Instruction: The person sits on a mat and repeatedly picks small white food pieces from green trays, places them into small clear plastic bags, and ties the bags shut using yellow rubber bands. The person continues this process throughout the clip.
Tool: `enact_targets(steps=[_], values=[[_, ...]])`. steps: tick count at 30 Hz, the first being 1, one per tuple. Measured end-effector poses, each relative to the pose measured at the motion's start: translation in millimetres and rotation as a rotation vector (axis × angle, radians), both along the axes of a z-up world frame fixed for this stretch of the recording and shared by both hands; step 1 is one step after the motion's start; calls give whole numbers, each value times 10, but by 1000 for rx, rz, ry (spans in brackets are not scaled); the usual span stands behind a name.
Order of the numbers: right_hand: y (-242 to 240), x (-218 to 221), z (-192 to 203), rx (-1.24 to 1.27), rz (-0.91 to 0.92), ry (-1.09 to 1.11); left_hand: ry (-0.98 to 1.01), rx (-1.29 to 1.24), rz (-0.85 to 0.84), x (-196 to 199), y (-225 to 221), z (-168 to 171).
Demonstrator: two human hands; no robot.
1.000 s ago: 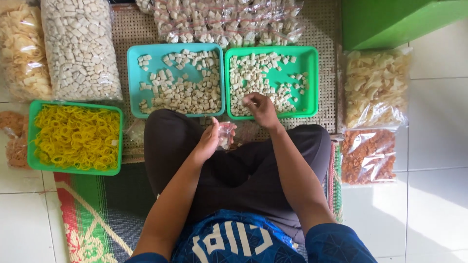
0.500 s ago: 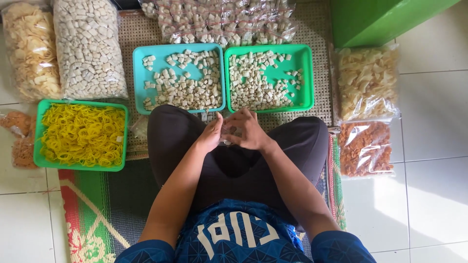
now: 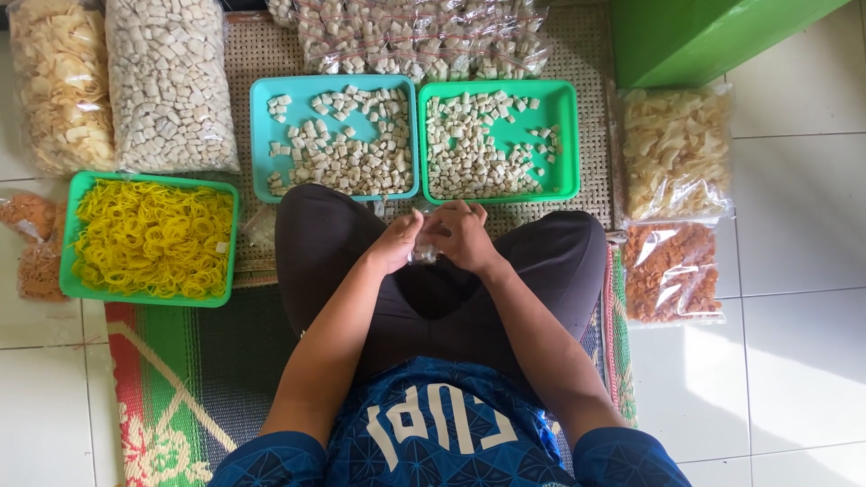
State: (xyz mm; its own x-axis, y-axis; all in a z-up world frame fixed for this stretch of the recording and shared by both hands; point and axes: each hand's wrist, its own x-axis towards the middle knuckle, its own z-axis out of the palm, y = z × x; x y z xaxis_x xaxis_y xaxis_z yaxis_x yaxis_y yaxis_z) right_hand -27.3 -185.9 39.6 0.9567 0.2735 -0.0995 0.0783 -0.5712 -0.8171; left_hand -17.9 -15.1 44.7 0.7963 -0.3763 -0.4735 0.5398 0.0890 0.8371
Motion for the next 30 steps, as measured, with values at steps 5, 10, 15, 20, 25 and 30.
enact_targets(steps=[5, 10, 15, 20, 25, 30], values=[[-201, 101, -294, 130, -203, 21, 140, -87, -131, -46, 32, -235], [-168, 0, -139, 351, -196, 145, 93, -106, -212, -52, 17, -356], [-109, 2, -10, 246, -176, 93, 117, -104, -185, -36, 13, -283], [-110, 42, -210, 250, -96, -101, 139, -156, -154, -71, 11, -274], [-172, 60, -339, 237, -58, -141, 204, -170, -70, -84, -28, -351], [-192, 33, 108, 255, 53, -162, 211, -193, -71, -114, -28, -283]])
